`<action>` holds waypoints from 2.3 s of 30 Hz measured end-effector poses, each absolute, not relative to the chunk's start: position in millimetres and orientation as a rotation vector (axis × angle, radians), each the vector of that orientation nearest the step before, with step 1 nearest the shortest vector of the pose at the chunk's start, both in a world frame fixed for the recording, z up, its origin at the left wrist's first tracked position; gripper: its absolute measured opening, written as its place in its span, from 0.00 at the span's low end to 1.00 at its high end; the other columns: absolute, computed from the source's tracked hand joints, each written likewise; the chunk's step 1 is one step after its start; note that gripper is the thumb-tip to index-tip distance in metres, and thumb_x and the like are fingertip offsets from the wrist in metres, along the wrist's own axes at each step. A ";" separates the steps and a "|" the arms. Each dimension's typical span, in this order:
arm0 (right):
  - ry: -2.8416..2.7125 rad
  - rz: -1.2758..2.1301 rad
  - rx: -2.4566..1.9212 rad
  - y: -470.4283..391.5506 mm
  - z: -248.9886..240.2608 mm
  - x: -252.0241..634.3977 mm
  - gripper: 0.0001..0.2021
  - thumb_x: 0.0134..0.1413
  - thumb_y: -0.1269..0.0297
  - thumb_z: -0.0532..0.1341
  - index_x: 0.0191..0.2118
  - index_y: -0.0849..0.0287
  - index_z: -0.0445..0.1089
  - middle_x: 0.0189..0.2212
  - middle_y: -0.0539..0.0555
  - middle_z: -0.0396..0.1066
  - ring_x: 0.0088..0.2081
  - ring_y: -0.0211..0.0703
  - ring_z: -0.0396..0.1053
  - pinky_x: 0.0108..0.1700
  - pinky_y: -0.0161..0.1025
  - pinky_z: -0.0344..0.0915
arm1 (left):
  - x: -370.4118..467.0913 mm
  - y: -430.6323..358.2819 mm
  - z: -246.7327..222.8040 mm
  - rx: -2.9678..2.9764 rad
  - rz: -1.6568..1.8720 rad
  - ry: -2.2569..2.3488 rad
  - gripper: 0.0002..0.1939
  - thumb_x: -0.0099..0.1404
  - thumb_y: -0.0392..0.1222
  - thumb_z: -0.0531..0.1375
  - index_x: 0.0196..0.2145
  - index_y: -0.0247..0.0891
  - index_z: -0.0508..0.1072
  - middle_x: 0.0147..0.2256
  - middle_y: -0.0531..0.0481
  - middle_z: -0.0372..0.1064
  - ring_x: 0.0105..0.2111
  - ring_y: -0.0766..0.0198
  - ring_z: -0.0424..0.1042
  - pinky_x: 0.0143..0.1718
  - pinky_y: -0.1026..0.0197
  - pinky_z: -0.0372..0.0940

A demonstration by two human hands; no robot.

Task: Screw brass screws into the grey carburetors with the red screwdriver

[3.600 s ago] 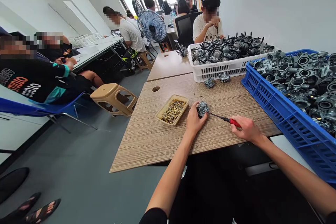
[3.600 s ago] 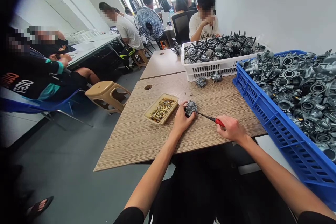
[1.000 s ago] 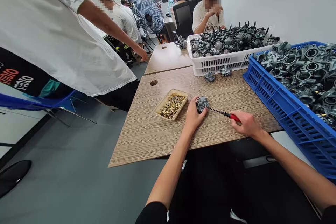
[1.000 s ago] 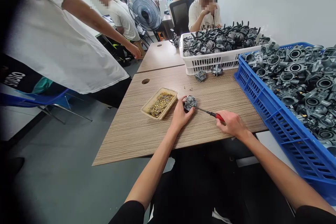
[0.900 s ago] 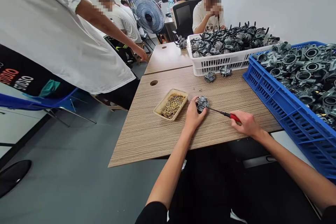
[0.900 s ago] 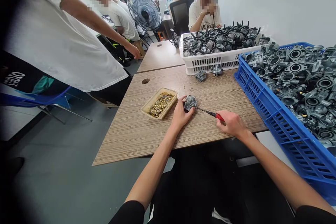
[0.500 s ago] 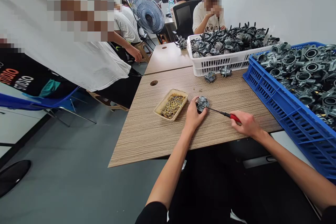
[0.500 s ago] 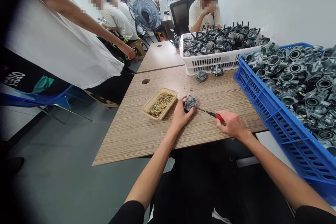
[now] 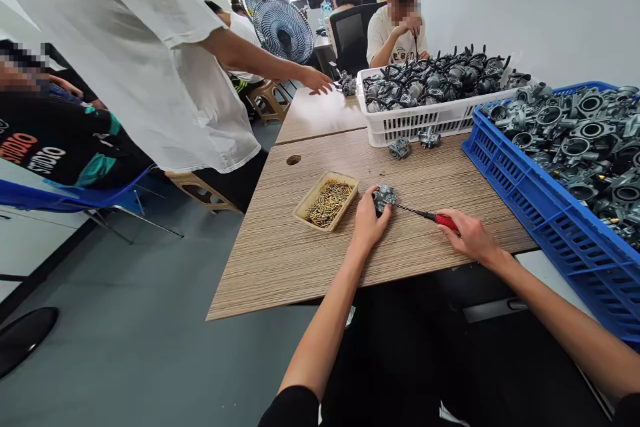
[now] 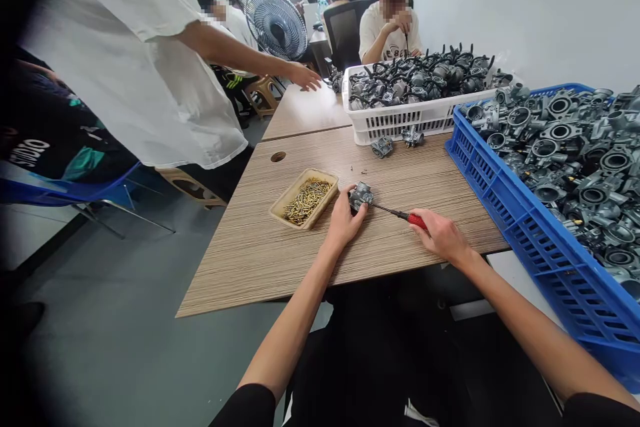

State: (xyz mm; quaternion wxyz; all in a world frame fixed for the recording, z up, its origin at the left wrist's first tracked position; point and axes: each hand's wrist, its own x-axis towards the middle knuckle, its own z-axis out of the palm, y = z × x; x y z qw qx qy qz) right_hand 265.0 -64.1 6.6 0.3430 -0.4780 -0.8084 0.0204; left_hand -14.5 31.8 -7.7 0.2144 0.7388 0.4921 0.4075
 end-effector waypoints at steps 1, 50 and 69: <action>-2.101 0.066 -1.252 -63.9 6.0 265.3 0.14 0.74 0.58 0.57 0.59 0.54 0.68 0.48 0.59 0.82 0.47 0.53 0.82 0.49 0.48 0.79 | -14.8 32.0 -7.6 2.055 1.129 1.364 0.27 0.69 0.41 0.62 0.63 0.39 0.62 0.57 0.37 0.73 0.58 0.48 0.73 0.62 0.45 0.67; -2.145 0.000 -1.444 -63.7 7.9 264.9 0.15 0.76 0.54 0.51 0.57 0.55 0.65 0.44 0.61 0.80 0.41 0.55 0.81 0.42 0.47 0.75 | -17.0 33.0 -6.2 2.070 1.102 1.365 0.28 0.68 0.44 0.64 0.62 0.39 0.61 0.57 0.36 0.71 0.59 0.45 0.72 0.61 0.44 0.67; -2.140 0.022 -1.489 -64.1 8.2 263.9 0.16 0.74 0.54 0.53 0.59 0.55 0.65 0.45 0.60 0.81 0.41 0.56 0.82 0.41 0.48 0.76 | -15.3 33.1 -7.9 2.043 1.142 1.369 0.27 0.69 0.45 0.64 0.61 0.40 0.62 0.57 0.37 0.71 0.60 0.46 0.71 0.63 0.43 0.66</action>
